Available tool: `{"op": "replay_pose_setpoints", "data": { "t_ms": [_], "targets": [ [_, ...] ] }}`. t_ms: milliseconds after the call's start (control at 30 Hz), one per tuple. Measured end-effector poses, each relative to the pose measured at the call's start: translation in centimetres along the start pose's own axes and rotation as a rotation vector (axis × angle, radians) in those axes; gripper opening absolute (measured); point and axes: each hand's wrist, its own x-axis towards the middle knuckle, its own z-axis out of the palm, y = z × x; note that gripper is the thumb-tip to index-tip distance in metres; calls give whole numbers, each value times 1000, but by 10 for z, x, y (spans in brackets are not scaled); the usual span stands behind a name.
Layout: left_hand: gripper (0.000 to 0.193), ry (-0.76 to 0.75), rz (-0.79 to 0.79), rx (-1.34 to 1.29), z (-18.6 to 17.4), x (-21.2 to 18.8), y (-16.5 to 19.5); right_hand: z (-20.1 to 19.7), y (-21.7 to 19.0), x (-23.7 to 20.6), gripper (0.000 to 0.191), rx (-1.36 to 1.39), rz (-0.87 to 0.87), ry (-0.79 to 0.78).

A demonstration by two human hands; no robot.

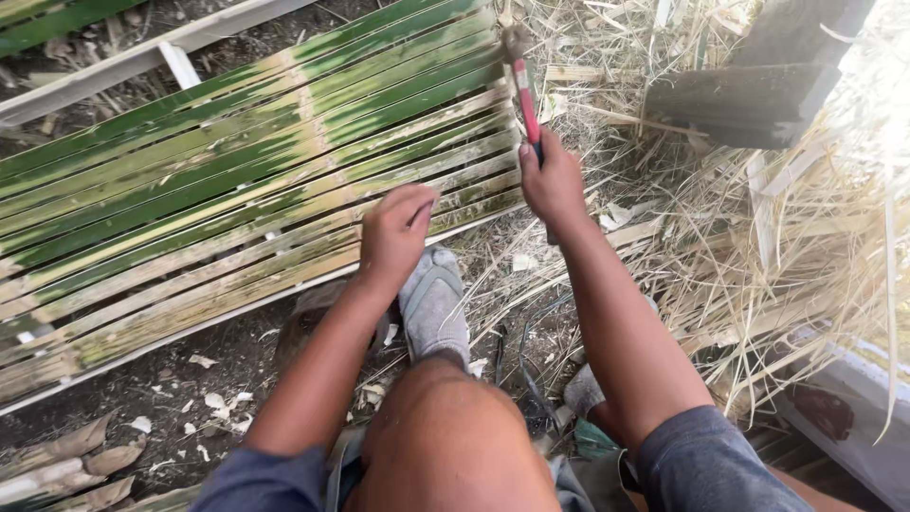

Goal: The person weaves bamboo strips into a mat using a hammer to secure them. They repeatedly pick up nails from a container and hammer them into the bamboo strips to fasten them to a frame.

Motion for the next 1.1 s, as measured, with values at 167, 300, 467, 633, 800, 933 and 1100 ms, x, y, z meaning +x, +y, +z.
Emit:
{"op": "replay_pose_setpoints", "data": {
  "t_ms": [167,300,467,633,800,933,1100],
  "targets": [
    [22,185,127,16,99,122,-28,4,11,-3,31,63,-160,37],
    [21,277,93,125,134,167,-43,-1,12,-7,32,76,-202,-4],
    [23,298,105,257,144,171,-51,-13,12,-3,33,106,-116,-70],
    [21,250,67,346,150,168,-56,-26,14,-6,27,82,-161,-24],
    [18,266,98,325,150,165,-60,-34,9,-15,22,50,-351,39],
    [17,268,100,287,150,166,-58,-29,6,-12,14,13,-327,17],
    [18,299,97,274,150,166,-56,-26,7,-15,12,28,-356,62]
  ]
}}
